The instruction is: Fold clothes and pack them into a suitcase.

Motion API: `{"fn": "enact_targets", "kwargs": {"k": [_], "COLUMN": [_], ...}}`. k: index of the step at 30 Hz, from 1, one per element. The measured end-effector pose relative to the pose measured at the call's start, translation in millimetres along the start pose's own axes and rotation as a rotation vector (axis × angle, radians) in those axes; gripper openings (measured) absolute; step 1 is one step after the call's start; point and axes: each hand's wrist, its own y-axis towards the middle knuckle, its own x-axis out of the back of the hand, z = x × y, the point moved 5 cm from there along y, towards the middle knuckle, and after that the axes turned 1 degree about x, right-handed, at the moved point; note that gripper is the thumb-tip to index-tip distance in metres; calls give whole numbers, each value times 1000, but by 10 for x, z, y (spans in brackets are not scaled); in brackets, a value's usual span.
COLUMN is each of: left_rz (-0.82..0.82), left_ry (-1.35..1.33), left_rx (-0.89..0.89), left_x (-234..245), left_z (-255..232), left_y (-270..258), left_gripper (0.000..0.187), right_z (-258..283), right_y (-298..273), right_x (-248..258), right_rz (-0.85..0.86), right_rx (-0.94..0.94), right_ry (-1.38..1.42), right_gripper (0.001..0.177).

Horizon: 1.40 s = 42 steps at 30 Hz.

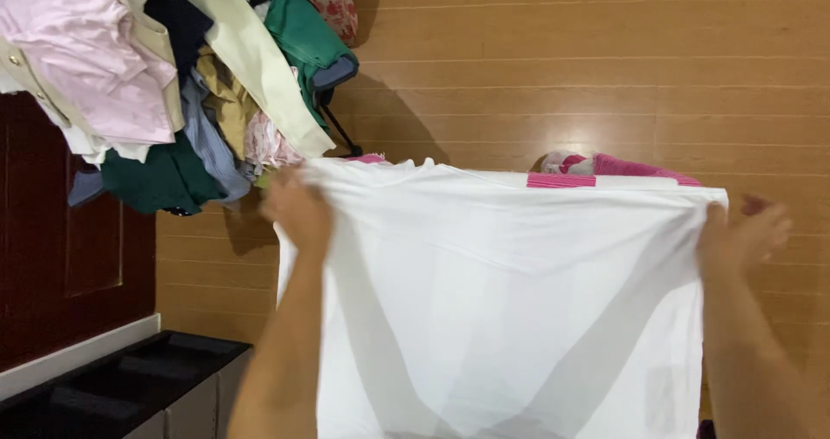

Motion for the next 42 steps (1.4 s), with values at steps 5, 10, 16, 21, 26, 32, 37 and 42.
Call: {"fn": "enact_targets", "kwargs": {"k": [5, 10, 16, 21, 26, 32, 37, 42], "left_rz": [165, 387, 536, 559, 217, 149, 81, 633], "left_ry": [-152, 94, 490, 20, -273, -157, -60, -141], "left_rx": [-442, -393, 45, 339, 481, 363, -124, -332], "left_x": [281, -369, -181, -553, -312, -353, -203, -253], "left_z": [-1091, -734, -544, -223, -137, -283, -1015, -1843], "left_y": [-384, 135, 620, 792, 674, 614, 355, 53], "left_gripper": [31, 43, 74, 32, 16, 15, 22, 23], "right_z": [895, 1191, 1284, 1322, 1123, 1436, 1818, 2138], "right_y": [-908, -964, -844, -896, -740, -1018, -1347, -1654], "right_x": [-257, -485, -643, -803, -921, -808, -1218, -1543], "right_rz": [231, 384, 500, 536, 490, 402, 553, 884], "right_rx": [671, 764, 772, 817, 764, 864, 894, 937], "right_ry": [-434, -535, -546, -551, -443, -412, -339, -364], "right_gripper": [48, 46, 40, 37, 26, 25, 19, 16]}}
